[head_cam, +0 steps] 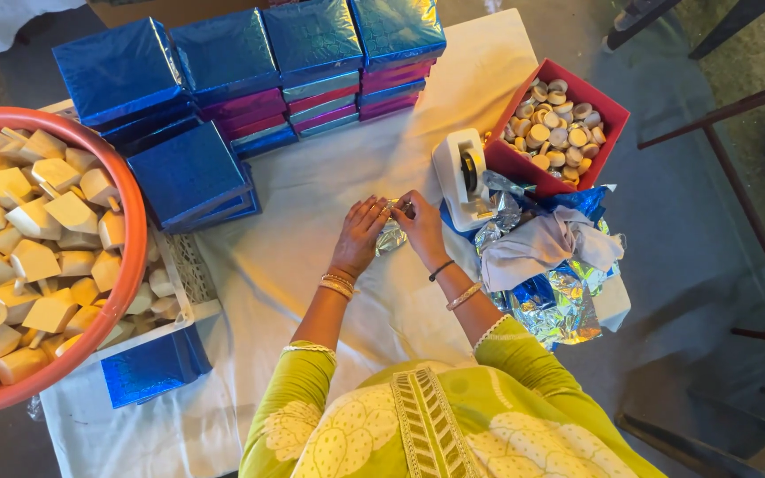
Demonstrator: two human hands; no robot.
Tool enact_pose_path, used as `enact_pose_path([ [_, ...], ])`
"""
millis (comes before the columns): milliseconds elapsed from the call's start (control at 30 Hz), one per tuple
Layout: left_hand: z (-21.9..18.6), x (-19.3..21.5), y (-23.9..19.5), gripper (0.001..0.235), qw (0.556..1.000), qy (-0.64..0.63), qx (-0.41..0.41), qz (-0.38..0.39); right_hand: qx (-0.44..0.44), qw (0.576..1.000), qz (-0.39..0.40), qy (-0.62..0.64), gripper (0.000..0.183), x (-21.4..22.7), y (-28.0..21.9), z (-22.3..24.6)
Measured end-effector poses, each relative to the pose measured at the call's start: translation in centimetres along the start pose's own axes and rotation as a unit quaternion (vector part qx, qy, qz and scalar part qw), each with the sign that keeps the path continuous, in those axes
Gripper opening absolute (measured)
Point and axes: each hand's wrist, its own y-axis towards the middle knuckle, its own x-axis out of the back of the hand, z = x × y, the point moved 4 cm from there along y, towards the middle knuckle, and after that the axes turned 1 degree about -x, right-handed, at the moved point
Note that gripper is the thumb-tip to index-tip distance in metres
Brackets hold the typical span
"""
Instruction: The person wraps small, light-colored wooden pieces in shiny silver foil. They fold the foil around each piece by hand, then place the wrapped items into a stack of blue and pink boxes. The person also handles a white cloth and a tape dispenser on the table.
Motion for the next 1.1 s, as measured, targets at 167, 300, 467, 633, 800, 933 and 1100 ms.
enact_pose_path([
  [167,-0.1,0.2,-0.1,0.047,1.0,-0.001,-0.004,-0.004,-0.053,0.998,-0.002,-0.038,0.046,1.4,0.0,1.5],
  [300,-0.3,0.5,0.2,0.044,1.0,-0.01,0.0,-0.005,0.001,1.0,0.011,-0.014,0.043,1.1,-0.4,-1.0],
  [467,-0.1,0.3,0.2,0.045,1.0,-0.009,0.003,-0.003,-0.001,0.998,0.057,0.006,0.038,1.4,-0.2,-1.4],
  [633,-0.2,0.6,0.2,0.047,1.0,-0.005,-0.002,-0.007,-0.07,0.986,0.127,0.082,0.039,2.4,0.5,-1.4],
  [800,0.1,1.3,0.5,0.043,0.998,-0.056,0.006,0.004,0.033,0.991,0.116,0.061,0.044,2.5,-0.1,-1.5],
  [933,-0.1,2.4,0.6,0.042,0.999,-0.054,0.009,0.002,0.098,0.99,0.087,-0.056,0.039,2.2,-1.1,1.1],
  [1100,1.1,2.8,-0.6,0.031,0.998,-0.03,0.036,-0.034,0.062,0.993,0.068,-0.071,0.032,2.1,-1.6,1.4],
])
